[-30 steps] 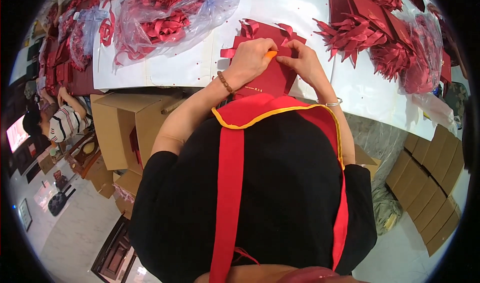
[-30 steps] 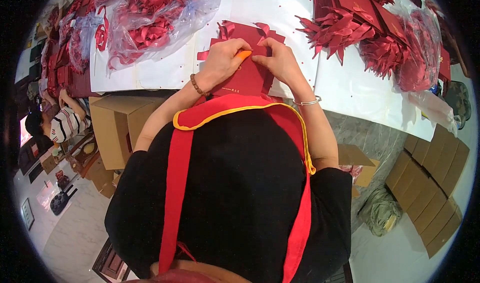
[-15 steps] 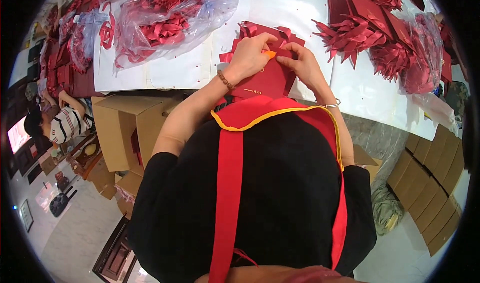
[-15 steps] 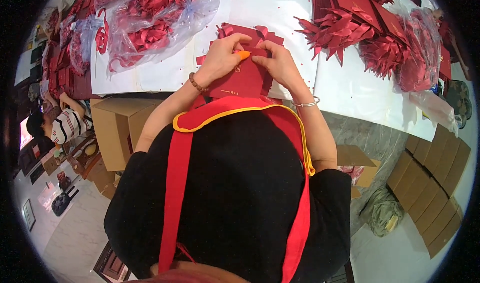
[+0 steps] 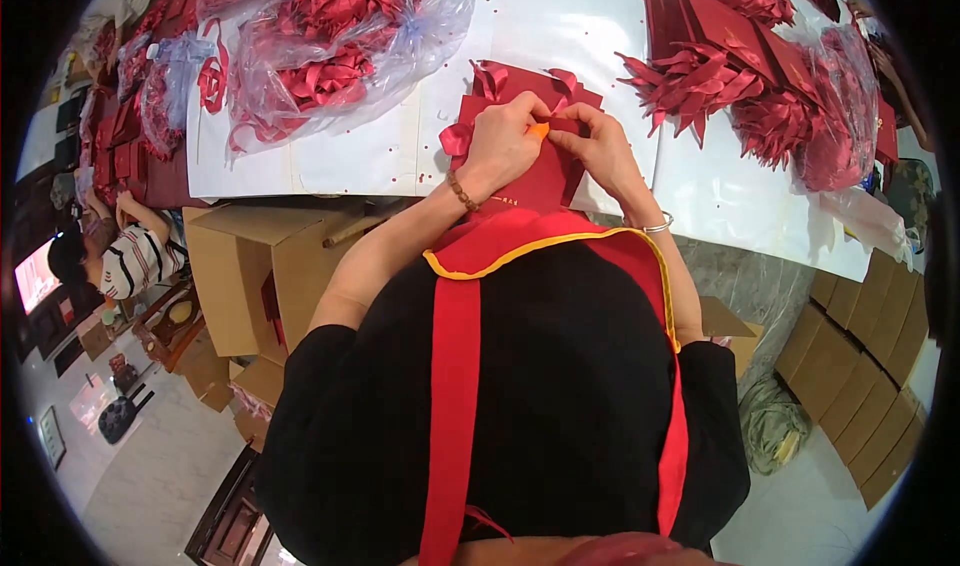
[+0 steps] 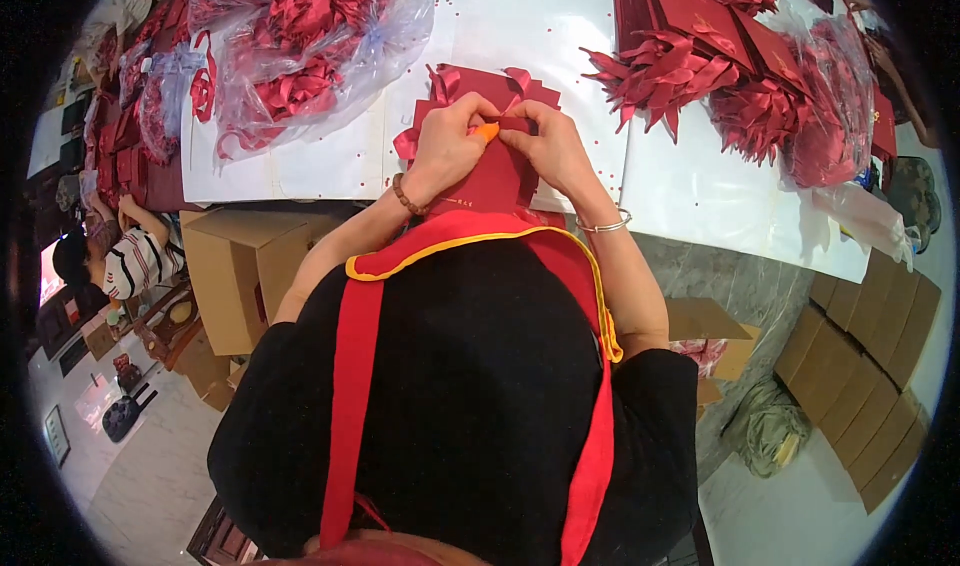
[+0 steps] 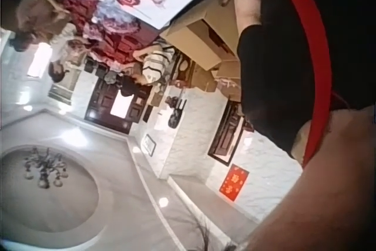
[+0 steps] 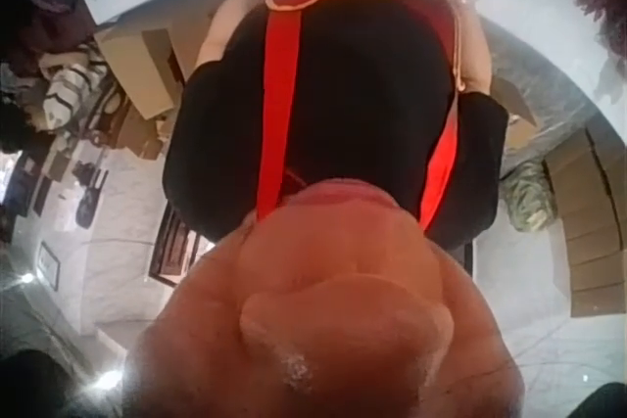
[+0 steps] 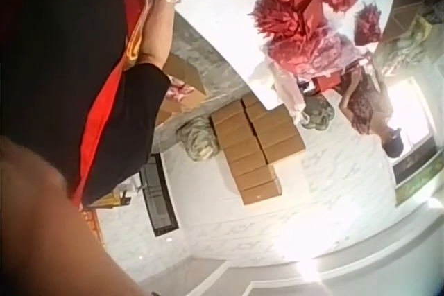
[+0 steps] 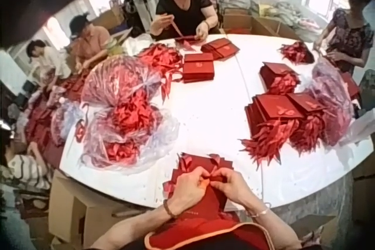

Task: Packaging red paper gift bags into plastic sleeves, placing them in shipping boxes, and tying decorative ribbons on the bags.

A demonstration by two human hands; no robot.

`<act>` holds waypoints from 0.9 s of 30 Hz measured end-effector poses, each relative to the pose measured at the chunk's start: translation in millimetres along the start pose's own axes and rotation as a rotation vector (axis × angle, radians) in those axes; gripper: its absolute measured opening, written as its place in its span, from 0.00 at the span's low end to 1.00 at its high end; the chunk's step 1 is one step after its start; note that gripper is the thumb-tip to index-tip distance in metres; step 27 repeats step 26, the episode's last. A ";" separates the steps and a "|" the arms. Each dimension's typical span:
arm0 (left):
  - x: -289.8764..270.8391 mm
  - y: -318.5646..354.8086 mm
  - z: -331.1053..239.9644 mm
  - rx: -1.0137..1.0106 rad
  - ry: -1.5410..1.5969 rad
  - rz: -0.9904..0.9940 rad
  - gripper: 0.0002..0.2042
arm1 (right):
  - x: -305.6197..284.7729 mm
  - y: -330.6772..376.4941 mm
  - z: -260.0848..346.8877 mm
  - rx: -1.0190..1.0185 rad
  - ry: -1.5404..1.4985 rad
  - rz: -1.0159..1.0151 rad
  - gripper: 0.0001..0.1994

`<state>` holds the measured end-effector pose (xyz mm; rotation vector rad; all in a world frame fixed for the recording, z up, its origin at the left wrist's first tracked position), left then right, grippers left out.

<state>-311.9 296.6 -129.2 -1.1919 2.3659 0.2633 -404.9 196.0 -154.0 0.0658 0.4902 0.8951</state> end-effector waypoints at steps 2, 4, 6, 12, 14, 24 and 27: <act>1.3 3.7 7.3 -0.071 0.057 0.012 0.05 | 0.9 0.1 -3.3 0.028 -0.034 0.024 0.09; 2.4 4.8 13.2 -0.141 0.113 0.023 0.05 | 2.1 0.7 1.9 0.018 -0.025 0.019 0.09; 0.0 4.6 13.5 -0.158 0.107 0.008 0.05 | 4.1 1.7 1.5 0.008 -0.016 0.016 0.08; -0.2 10.4 -9.4 0.220 -0.051 -0.127 0.07 | 3.6 2.5 -2.9 -0.009 -0.108 -0.032 0.08; 0.9 10.5 -13.4 0.351 -0.139 -0.094 0.08 | 2.9 4.7 -0.6 -0.020 -0.070 -0.034 0.08; -6.7 -7.5 8.4 -0.006 -0.016 0.137 0.14 | 6.1 5.1 -5.9 0.012 -0.167 -0.035 0.13; -7.5 -10.1 6.0 -0.036 -0.002 0.129 0.14 | 4.7 4.1 0.6 -0.046 -0.139 -0.026 0.14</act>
Point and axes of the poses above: each hand's wrist, its own y-axis away from the middle knuckle, its own x-axis out of the palm, z = x × y, the point moved 5 cm from there along -y, towards the middle knuckle, and after that the axes turned 15 degrees about -z, right-handed, at the moved point
